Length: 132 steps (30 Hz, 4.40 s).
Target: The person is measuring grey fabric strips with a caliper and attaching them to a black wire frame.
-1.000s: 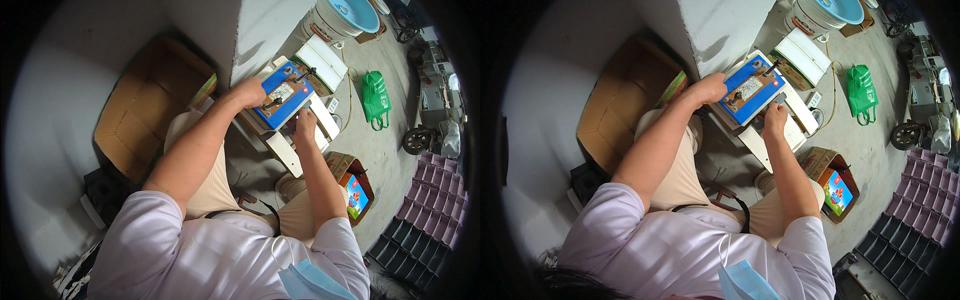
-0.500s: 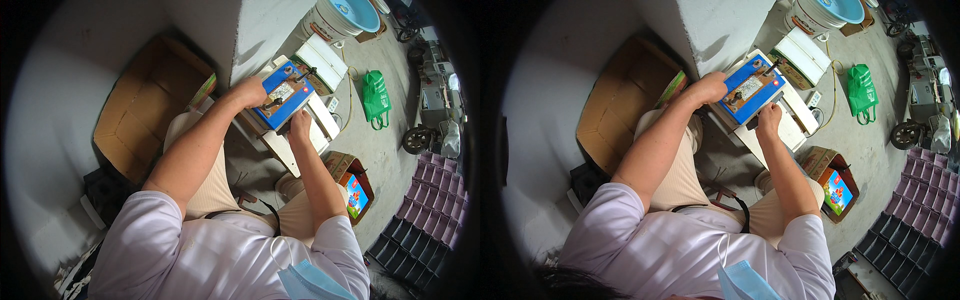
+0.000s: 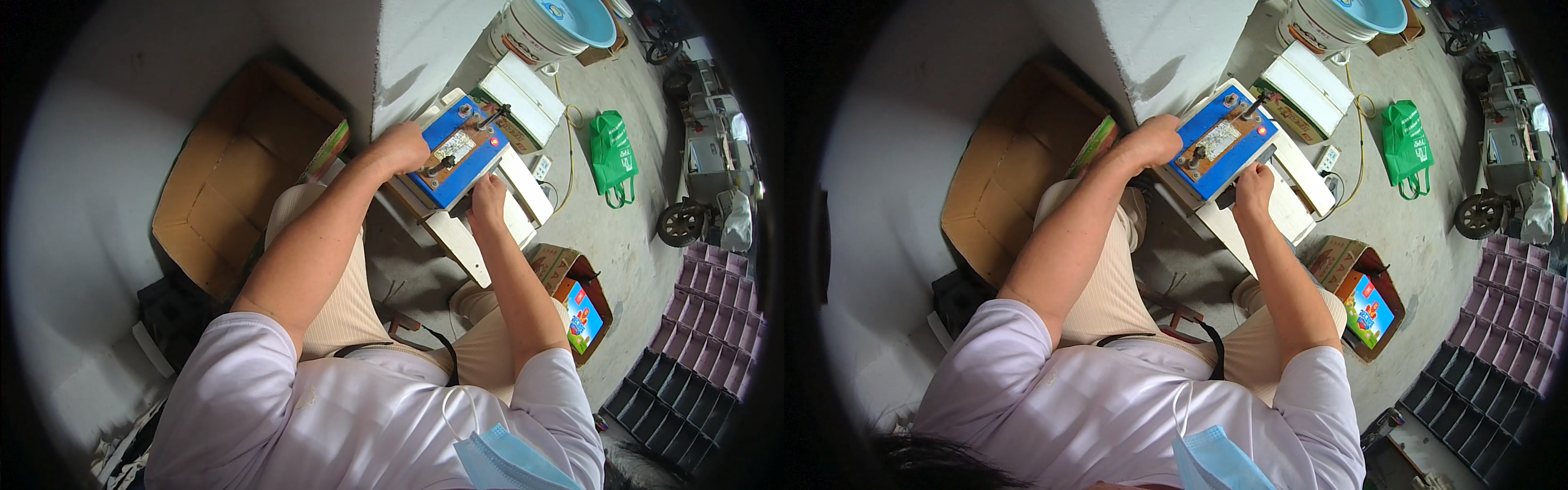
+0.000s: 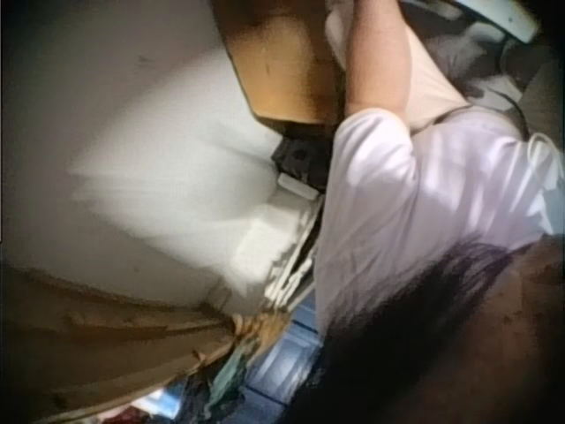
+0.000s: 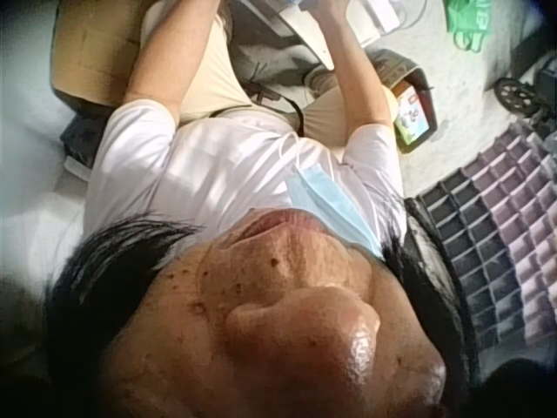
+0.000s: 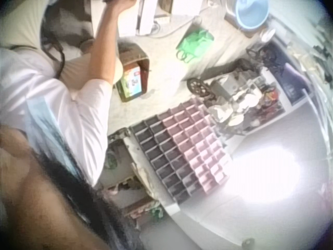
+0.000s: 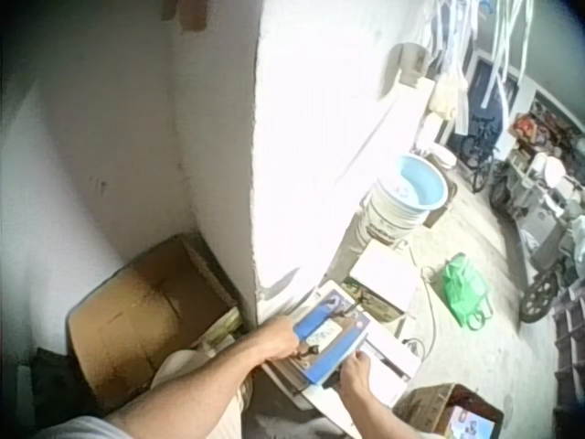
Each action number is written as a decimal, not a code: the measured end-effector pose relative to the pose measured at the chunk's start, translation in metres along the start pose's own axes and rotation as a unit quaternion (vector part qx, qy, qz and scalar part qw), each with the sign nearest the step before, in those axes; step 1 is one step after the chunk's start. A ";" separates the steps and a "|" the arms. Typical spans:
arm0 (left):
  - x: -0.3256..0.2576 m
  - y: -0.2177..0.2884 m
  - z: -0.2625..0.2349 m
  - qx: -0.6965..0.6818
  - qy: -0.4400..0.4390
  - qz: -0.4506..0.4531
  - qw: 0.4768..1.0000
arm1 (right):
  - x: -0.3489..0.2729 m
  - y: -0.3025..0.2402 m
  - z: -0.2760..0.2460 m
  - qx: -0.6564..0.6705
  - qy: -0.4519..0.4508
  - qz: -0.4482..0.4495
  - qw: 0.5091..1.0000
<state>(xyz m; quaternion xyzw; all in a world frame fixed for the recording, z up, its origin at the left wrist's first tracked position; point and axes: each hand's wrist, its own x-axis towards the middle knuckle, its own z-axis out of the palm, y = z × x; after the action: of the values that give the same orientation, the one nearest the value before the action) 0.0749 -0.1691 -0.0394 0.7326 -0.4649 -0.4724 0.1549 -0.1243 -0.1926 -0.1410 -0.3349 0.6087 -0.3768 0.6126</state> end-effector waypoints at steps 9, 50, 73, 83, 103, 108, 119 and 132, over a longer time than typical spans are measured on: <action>0.004 -0.005 0.001 0.009 0.029 0.028 0.999 | -0.006 -0.006 0.001 -0.008 -0.011 -0.001 1.000; -0.027 0.016 -0.019 -0.768 -0.088 0.030 0.634 | -0.105 -0.161 0.011 -0.083 -0.282 -0.106 0.950; 0.000 0.012 -0.013 -0.801 0.069 -0.049 0.593 | -0.085 -0.159 0.037 -0.130 -0.178 -0.126 0.967; 0.004 0.013 -0.015 -0.818 0.077 -0.061 0.567 | -0.080 -0.155 0.041 -0.124 -0.173 -0.123 0.969; 0.002 0.012 -0.011 -0.828 0.081 -0.046 0.553 | -0.079 -0.154 0.023 -0.151 -0.205 -0.078 0.964; 0.000 0.014 -0.009 -0.818 0.094 -0.048 0.566 | -0.074 -0.163 0.005 -0.169 -0.236 -0.065 0.955; 0.000 0.009 -0.006 -0.772 0.112 -0.025 0.625 | -0.072 -0.169 -0.020 -0.123 -0.265 -0.043 0.955; -0.004 0.007 -0.008 -0.747 0.091 -0.042 0.657 | -0.082 -0.161 -0.025 -0.060 -0.329 -0.029 0.942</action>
<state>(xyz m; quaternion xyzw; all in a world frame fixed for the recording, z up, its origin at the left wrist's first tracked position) 0.0774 -0.1707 -0.0283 0.4278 0.0922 -0.5977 0.6718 -0.1562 -0.1990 0.0384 -0.4937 0.3850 -0.2261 0.7463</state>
